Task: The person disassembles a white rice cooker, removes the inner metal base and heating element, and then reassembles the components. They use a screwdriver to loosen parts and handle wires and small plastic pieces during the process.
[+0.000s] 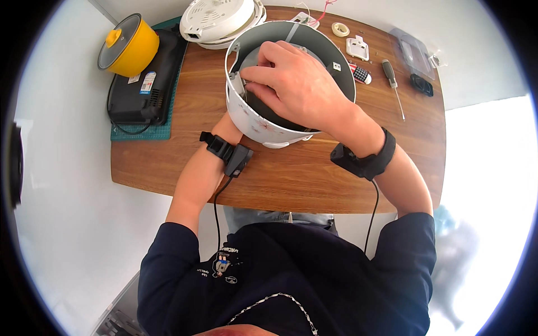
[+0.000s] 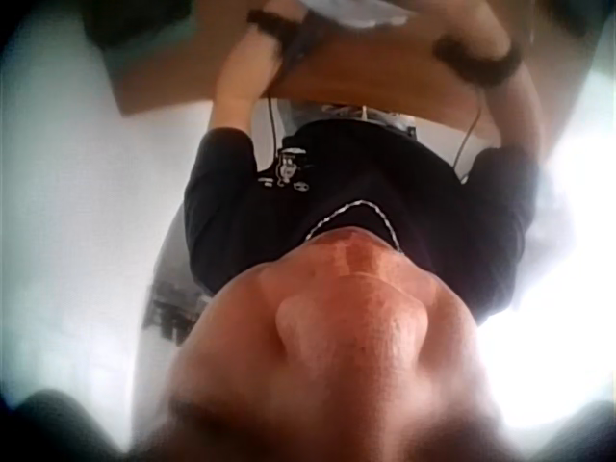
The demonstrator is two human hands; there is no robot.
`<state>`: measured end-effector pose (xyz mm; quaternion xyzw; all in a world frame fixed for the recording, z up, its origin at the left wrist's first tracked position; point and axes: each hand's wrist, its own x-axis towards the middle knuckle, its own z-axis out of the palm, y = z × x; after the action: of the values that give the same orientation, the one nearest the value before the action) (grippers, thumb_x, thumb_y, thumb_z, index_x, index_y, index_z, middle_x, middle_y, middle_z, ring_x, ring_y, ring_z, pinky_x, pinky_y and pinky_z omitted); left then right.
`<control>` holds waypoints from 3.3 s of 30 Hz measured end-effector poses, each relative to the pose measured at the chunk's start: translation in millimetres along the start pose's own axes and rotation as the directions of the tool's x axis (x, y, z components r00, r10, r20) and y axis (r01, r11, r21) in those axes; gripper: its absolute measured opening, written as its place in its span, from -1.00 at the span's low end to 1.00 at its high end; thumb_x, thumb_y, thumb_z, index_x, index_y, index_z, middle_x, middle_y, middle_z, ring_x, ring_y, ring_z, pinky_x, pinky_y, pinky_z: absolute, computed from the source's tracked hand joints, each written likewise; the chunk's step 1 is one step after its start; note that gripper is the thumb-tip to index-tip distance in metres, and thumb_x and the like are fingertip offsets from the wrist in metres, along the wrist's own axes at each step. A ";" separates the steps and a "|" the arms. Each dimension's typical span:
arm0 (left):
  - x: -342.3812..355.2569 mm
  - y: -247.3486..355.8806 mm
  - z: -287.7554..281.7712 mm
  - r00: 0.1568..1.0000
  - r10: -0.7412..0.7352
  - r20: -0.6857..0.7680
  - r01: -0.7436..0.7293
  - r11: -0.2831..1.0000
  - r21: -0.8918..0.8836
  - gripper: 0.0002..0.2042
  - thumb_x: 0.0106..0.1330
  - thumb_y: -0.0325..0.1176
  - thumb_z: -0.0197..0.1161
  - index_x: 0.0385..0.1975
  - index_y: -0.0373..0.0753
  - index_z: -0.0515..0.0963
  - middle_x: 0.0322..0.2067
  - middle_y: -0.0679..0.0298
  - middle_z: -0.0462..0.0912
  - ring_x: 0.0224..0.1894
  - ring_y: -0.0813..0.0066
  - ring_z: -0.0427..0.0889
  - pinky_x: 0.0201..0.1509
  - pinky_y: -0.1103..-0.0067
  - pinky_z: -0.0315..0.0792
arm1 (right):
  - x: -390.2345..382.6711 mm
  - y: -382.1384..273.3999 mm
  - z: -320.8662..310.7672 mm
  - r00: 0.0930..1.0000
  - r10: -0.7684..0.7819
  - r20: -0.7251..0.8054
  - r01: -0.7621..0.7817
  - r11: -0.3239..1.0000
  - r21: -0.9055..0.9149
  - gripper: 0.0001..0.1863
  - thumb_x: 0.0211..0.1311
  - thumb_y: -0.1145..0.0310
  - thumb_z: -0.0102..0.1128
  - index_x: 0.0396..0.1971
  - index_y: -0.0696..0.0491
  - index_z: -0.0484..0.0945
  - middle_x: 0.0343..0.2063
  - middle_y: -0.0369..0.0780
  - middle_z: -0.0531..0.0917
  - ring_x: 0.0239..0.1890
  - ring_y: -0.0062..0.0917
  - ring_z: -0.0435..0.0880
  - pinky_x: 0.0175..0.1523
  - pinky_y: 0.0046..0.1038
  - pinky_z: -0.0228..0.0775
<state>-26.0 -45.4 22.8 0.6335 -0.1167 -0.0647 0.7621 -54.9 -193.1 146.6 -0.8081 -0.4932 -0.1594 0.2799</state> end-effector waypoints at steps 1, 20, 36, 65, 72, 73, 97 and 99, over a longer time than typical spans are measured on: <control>-1.3 0.5 -3.7 1.000 -0.010 -0.001 0.010 1.000 0.014 -0.56 0.51 -0.31 0.32 0.33 -0.23 0.49 0.15 0.28 0.65 0.16 0.49 0.64 0.24 0.48 0.57 | 0.3 -0.2 0.6 1.000 -0.001 0.005 0.001 1.000 0.007 -0.87 0.28 0.38 0.40 -0.19 0.01 0.75 -0.33 -0.24 0.53 -0.19 -0.32 0.60 -0.06 -0.25 0.50; -73.0 29.7 -46.8 0.980 -0.197 -0.036 0.198 0.927 0.319 -0.64 0.55 -0.31 0.27 0.27 -0.24 0.56 0.06 0.31 0.69 0.07 0.53 0.67 0.18 0.52 0.58 | 7.9 0.2 -10.5 0.995 0.098 0.011 -0.098 0.991 0.086 -0.83 0.34 0.37 0.34 -0.15 0.08 0.73 -0.34 -0.13 0.59 -0.18 -0.20 0.64 -0.06 -0.20 0.55; -68.7 7.3 -38.1 0.961 -0.147 -0.233 0.163 0.985 0.053 -0.65 0.71 -0.26 -0.03 0.26 -0.29 0.56 0.06 0.27 0.71 0.07 0.50 0.66 0.21 0.52 0.50 | -6.3 5.1 1.7 0.987 0.116 0.114 -0.111 0.993 -0.043 -0.84 0.37 0.37 0.27 -0.15 0.09 0.69 -0.40 -0.09 0.57 -0.23 -0.14 0.64 -0.07 -0.12 0.53; -79.3 17.2 -26.3 0.927 0.363 -0.096 -0.327 0.906 0.270 -0.48 0.35 -0.77 0.24 0.30 -0.26 0.43 0.14 0.29 0.51 0.24 0.46 0.54 0.40 0.45 0.46 | 9.1 -10.1 17.2 0.962 0.134 0.239 -0.070 0.963 -0.261 -0.88 0.28 0.35 0.36 -0.30 0.08 0.74 -0.27 -0.15 0.60 -0.13 -0.25 0.67 -0.04 -0.21 0.62; -78.4 13.2 -45.0 0.957 0.288 -0.033 -0.283 0.953 0.108 -0.54 0.31 -0.59 0.47 0.21 -0.27 0.55 0.09 0.32 0.61 0.15 0.49 0.61 0.32 0.47 0.51 | 8.0 -11.8 20.5 0.958 0.133 0.256 -0.053 0.953 -0.298 -0.85 0.26 0.32 0.40 -0.28 0.08 0.74 -0.25 -0.15 0.59 -0.09 -0.26 0.65 -0.01 -0.23 0.62; -77.4 12.8 -46.4 0.960 0.278 -0.032 -0.275 0.959 0.074 -0.53 0.30 -0.58 0.49 0.20 -0.28 0.56 0.09 0.32 0.63 0.15 0.49 0.62 0.32 0.47 0.52 | 7.5 -11.4 20.9 0.958 0.134 0.253 -0.053 0.952 -0.303 -0.84 0.26 0.31 0.41 -0.28 0.08 0.74 -0.25 -0.15 0.59 -0.09 -0.26 0.65 -0.01 -0.23 0.62; -80.8 14.7 -44.8 0.983 0.162 -0.084 -0.159 0.986 0.050 -0.60 0.35 -0.59 0.43 0.19 -0.36 0.62 0.15 0.20 0.72 0.19 0.50 0.64 0.32 0.51 0.52 | -33.2 7.4 -37.8 0.975 0.223 -0.010 -0.221 0.958 -0.182 -0.78 0.29 0.46 0.39 -0.07 0.04 0.74 -0.17 -0.25 0.70 -0.14 -0.32 0.70 -0.04 -0.32 0.60; -80.8 14.2 -44.7 0.982 0.170 -0.089 -0.167 0.985 0.040 -0.61 0.34 -0.59 0.43 0.18 -0.35 0.63 0.14 0.21 0.72 0.16 0.52 0.66 0.27 0.52 0.56 | -38.9 5.1 -35.0 0.983 0.183 0.014 -0.177 0.966 -0.189 -0.76 0.26 0.44 0.42 -0.08 0.04 0.74 -0.15 -0.25 0.69 -0.12 -0.29 0.69 -0.03 -0.30 0.58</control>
<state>-93.0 19.6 21.4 0.6360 -0.1356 0.0310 0.7591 -67.7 -243.8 152.1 -0.8746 -0.4051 -0.1661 0.2083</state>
